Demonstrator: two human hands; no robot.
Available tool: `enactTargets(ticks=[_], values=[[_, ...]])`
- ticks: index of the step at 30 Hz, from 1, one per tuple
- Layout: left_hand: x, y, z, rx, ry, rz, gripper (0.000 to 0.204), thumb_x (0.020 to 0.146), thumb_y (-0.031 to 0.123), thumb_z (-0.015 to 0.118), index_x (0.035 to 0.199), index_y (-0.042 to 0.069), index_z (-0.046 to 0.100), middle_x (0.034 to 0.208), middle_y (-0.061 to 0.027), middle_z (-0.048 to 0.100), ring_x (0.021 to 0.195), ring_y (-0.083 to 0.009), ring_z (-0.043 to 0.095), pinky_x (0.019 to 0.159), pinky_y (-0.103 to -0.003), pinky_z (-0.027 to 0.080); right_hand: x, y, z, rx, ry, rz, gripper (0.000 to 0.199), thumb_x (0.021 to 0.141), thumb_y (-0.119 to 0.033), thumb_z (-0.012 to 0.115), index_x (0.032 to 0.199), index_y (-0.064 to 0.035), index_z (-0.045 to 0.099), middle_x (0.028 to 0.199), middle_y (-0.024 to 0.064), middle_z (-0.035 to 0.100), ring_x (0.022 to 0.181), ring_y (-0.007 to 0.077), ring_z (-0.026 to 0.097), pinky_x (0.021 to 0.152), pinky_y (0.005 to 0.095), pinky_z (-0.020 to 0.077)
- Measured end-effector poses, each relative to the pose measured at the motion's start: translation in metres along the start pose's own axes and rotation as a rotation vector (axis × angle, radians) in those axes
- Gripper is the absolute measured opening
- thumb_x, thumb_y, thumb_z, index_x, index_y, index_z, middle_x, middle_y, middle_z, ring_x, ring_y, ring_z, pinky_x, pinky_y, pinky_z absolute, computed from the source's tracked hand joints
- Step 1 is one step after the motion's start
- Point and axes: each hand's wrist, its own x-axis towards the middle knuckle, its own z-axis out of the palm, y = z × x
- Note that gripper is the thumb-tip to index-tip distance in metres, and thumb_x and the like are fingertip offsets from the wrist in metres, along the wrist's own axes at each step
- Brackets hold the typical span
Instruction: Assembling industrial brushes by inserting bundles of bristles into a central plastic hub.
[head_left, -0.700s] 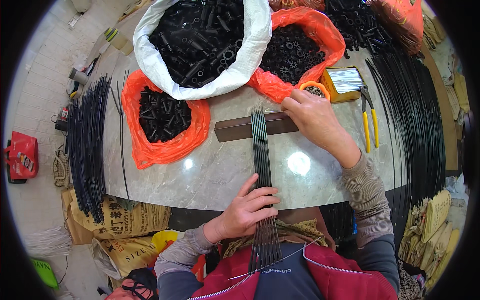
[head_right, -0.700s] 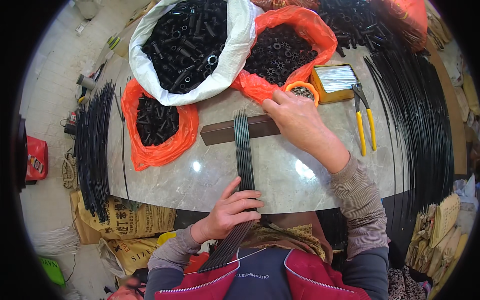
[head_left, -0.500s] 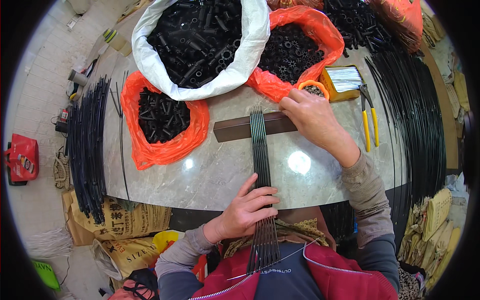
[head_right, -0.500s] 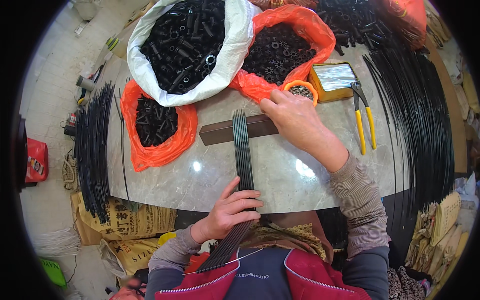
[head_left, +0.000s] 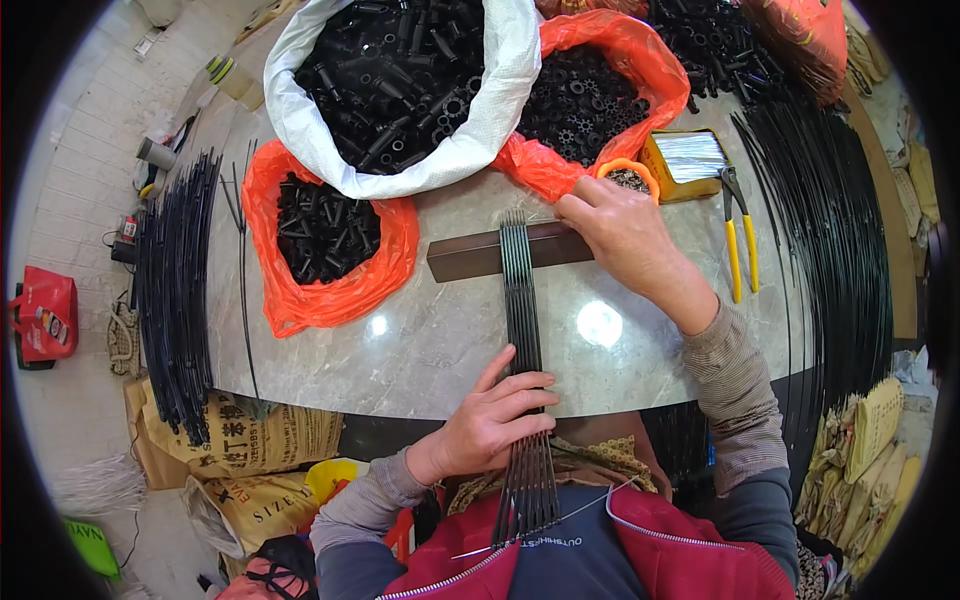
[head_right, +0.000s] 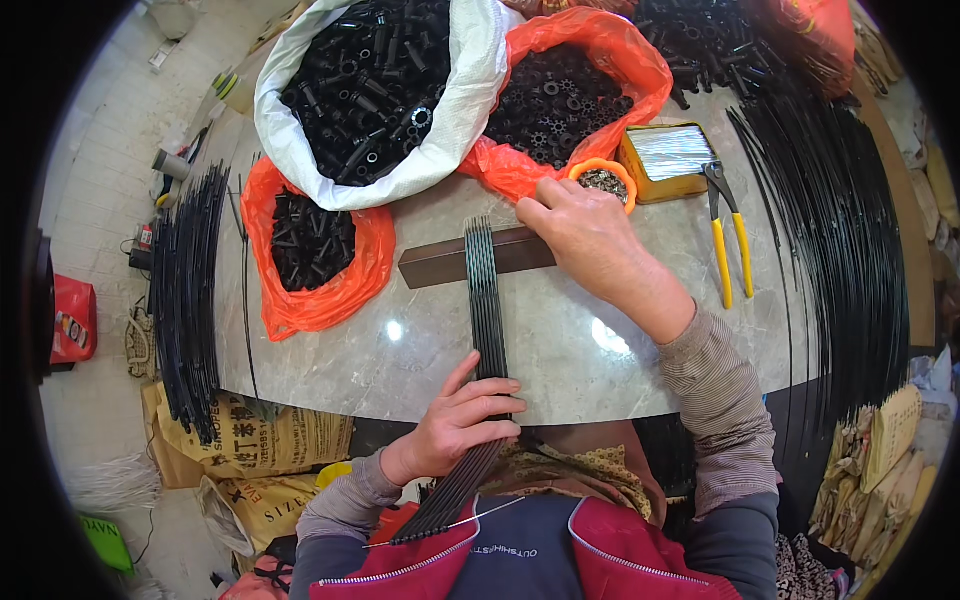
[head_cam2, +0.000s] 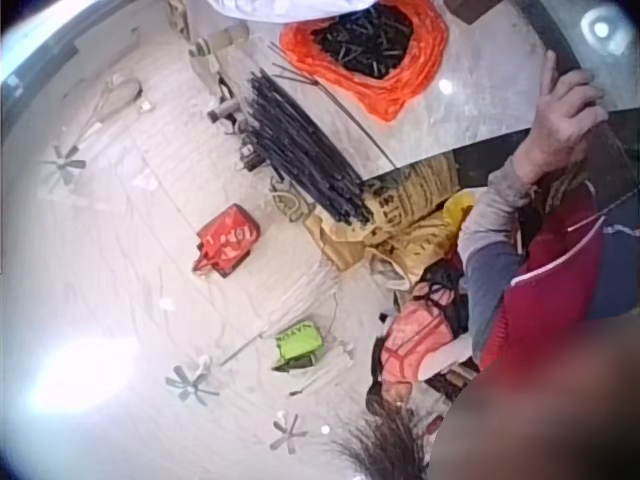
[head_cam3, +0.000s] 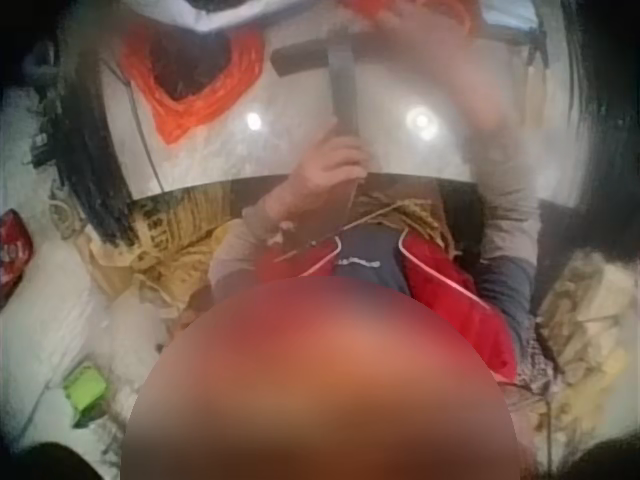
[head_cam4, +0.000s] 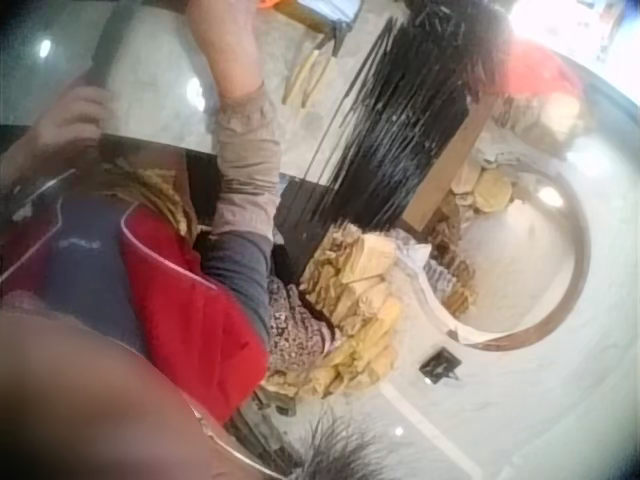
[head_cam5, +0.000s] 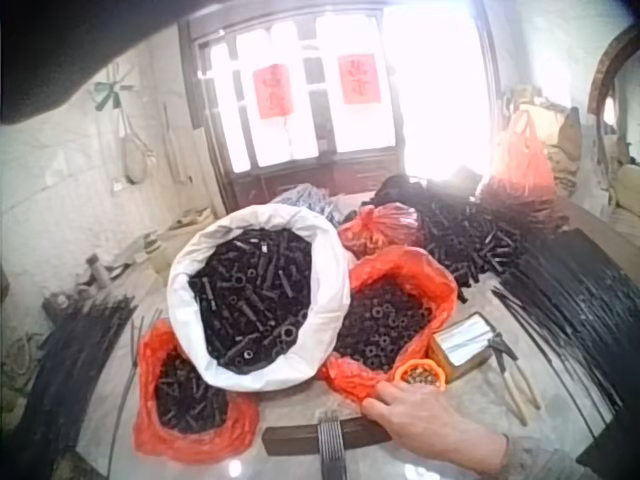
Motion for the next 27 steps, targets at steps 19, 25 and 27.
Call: enactTargets(ticks=[19, 25, 27], values=[[0.001, -0.0003, -0.0013, -0.005, -0.006, 0.006, 0.014, 0.081, 0.013, 0.069, 0.095, 0.012, 0.071, 0.115, -0.0058, 0.069, 0.121, -0.0273, 0.06, 0.119, -0.058, 0.022, -0.0012, 0.0013, 0.0002, 0.098, -0.057, 0.02, 0.017, 0.085, -0.003, 0.059, 0.102, -0.0029, 0.062, 0.094, 0.0133, 0.058, 0.091, 0.0335, 0.061, 0.077, 0.0429, 0.0492], [0.0004, -0.0015, -0.0001, -0.027, 0.008, 0.025, 0.023, 0.073, 0.007, 0.071, 0.096, 0.008, 0.067, 0.114, -0.0072, 0.065, 0.123, -0.0283, 0.058, 0.118, -0.06, 0.022, -0.0011, 0.0007, 0.0013, 0.105, -0.051, -0.001, 0.017, 0.084, -0.002, 0.058, 0.1, -0.0027, 0.063, 0.092, 0.0128, 0.058, 0.091, 0.0331, 0.061, 0.077, 0.0424, 0.0492], [0.0003, -0.001, -0.0004, -0.028, 0.012, 0.026, 0.023, 0.073, 0.007, 0.071, 0.096, 0.008, 0.067, 0.114, -0.0072, 0.065, 0.123, -0.0283, 0.058, 0.118, -0.06, 0.022, -0.0008, 0.0004, 0.0007, 0.111, -0.051, -0.003, 0.016, 0.085, -0.002, 0.058, 0.1, -0.0027, 0.063, 0.092, 0.0128, 0.058, 0.09, 0.0331, 0.062, 0.076, 0.0425, 0.0492]])
